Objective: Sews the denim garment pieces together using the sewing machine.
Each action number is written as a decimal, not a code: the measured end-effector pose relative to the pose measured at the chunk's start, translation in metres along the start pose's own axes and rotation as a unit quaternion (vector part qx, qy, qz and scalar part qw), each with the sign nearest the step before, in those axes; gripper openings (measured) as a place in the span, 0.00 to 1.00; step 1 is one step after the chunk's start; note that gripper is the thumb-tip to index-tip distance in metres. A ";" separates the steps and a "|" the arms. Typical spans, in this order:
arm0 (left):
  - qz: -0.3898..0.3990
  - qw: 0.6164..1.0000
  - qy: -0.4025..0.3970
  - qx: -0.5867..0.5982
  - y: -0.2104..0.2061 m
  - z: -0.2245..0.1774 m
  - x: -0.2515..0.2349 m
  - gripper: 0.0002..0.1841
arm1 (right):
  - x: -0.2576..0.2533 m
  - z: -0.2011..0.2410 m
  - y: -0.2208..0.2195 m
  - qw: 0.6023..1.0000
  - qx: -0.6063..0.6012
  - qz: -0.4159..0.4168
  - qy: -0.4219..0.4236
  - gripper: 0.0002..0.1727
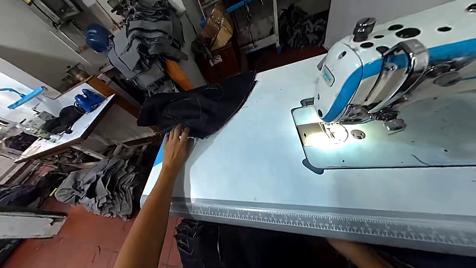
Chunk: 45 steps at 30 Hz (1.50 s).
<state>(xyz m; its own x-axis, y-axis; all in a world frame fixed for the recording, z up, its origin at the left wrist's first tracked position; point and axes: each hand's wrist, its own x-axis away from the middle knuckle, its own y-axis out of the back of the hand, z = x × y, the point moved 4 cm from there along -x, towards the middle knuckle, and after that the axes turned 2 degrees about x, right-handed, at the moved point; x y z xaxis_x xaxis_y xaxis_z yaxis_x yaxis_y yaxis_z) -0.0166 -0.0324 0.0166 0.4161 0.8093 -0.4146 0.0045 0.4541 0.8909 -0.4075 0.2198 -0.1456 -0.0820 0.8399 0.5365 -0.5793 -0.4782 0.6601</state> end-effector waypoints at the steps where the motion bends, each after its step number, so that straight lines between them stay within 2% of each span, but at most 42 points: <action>1: 0.006 1.000 -0.018 0.017 -0.006 0.008 -0.012 0.17 | 0.002 -0.019 -0.008 0.996 0.000 -0.081 0.039 0.27; 3: 0.012 0.996 -0.061 0.063 -0.007 0.015 -0.025 0.14 | 0.022 -0.048 -0.012 0.989 -0.042 -0.126 0.061 0.27; 5: 0.013 0.990 -0.075 0.117 -0.006 0.016 -0.027 0.13 | 0.044 -0.069 -0.010 0.985 -0.067 -0.128 0.089 0.23; 8: 0.000 0.988 -0.069 0.139 0.008 0.015 -0.025 0.09 | 0.068 -0.063 0.002 0.973 -0.096 -0.134 0.163 0.17; 10: -0.017 0.985 -0.063 0.162 0.037 0.013 -0.032 0.10 | 0.077 -0.042 0.016 0.959 -0.089 -0.112 0.244 0.15; 13: -0.045 0.973 -0.066 0.215 0.097 -0.003 -0.049 0.09 | 0.093 0.005 0.043 0.914 -0.089 -0.088 0.385 0.15; 17: -0.007 0.959 -0.117 0.258 0.159 -0.067 -0.066 0.10 | 0.113 0.071 0.077 0.840 -0.130 -0.085 0.519 0.16; 19: 0.033 0.941 -0.105 0.321 0.167 -0.104 -0.064 0.09 | 0.108 0.098 0.089 0.814 -0.138 -0.148 0.545 0.16; 20: 0.067 0.933 -0.090 0.341 0.162 -0.123 -0.057 0.12 | 0.101 0.107 0.092 0.802 -0.126 -0.207 0.546 0.16; 22: 0.151 0.925 -0.072 0.343 0.130 -0.162 -0.031 0.31 | 0.081 0.118 0.092 0.786 -0.070 -0.313 0.529 0.15; 23: 0.183 0.924 -0.063 0.329 0.109 -0.181 -0.014 0.40 | 0.072 0.118 0.090 0.785 -0.042 -0.337 0.519 0.16; 24: 0.204 0.929 -0.065 0.301 0.090 -0.197 0.000 0.43 | 0.065 0.117 0.087 0.792 -0.013 -0.341 0.507 0.17; 25: 0.204 0.941 -0.084 0.258 0.076 -0.206 0.010 0.38 | 0.059 0.114 0.082 0.801 0.023 -0.340 0.493 0.18; 28: 0.111 0.968 -0.136 0.181 0.062 -0.204 0.008 0.13 | 0.053 0.105 0.070 0.821 0.113 -0.316 0.463 0.24; 30: 0.095 0.972 -0.144 0.157 0.070 -0.194 -0.002 0.09 | 0.051 0.098 0.070 0.824 0.137 -0.305 0.457 0.26; 32: 0.087 0.972 -0.134 0.174 0.085 -0.186 -0.011 0.09 | 0.045 0.092 0.085 0.826 0.113 -0.309 0.458 0.26; 35: 0.115 0.957 -0.081 0.252 0.095 -0.185 -0.011 0.22 | 0.038 0.090 0.111 0.844 0.127 -0.339 0.396 0.21; 37: 0.100 0.956 -0.050 0.273 0.095 -0.191 -0.007 0.28 | 0.049 0.115 0.117 0.851 0.177 -0.354 0.346 0.13; 39: 0.066 0.950 -0.012 0.305 0.105 -0.198 -0.012 0.35 | 0.051 0.154 0.110 0.835 0.139 -0.371 0.383 0.03; 40: 0.063 0.942 0.010 0.329 0.113 -0.200 -0.016 0.37 | 0.038 0.170 0.103 0.826 0.112 -0.364 0.416 0.04; 41: 0.063 0.934 0.024 0.350 0.121 -0.199 -0.021 0.37 | 0.017 0.179 0.095 0.829 0.098 -0.340 0.433 0.10; 42: 0.066 0.929 0.028 0.364 0.128 -0.196 -0.025 0.35 | -0.005 0.184 0.090 0.861 0.090 -0.269 0.422 0.17; 43: 0.064 0.928 0.022 0.368 0.133 -0.190 -0.030 0.30 | -0.023 0.186 0.090 0.901 0.104 -0.156 0.391 0.24; 44: 0.051 0.931 0.006 0.361 0.136 -0.184 -0.036 0.23 | -0.034 0.189 0.094 0.912 0.132 -0.087 0.379 0.28; 45: 0.034 0.937 -0.015 0.348 0.138 -0.179 -0.039 0.17 | -0.039 0.190 0.096 0.908 0.159 -0.051 0.383 0.29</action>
<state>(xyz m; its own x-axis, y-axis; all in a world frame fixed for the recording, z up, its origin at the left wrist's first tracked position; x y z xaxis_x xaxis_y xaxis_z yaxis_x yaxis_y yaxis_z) -0.1944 0.0657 0.1226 0.4619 0.8126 -0.3554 0.5635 0.0405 0.8251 -0.3059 0.0920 -0.0034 -0.6519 0.7581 0.0202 -0.3623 -0.3347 0.8699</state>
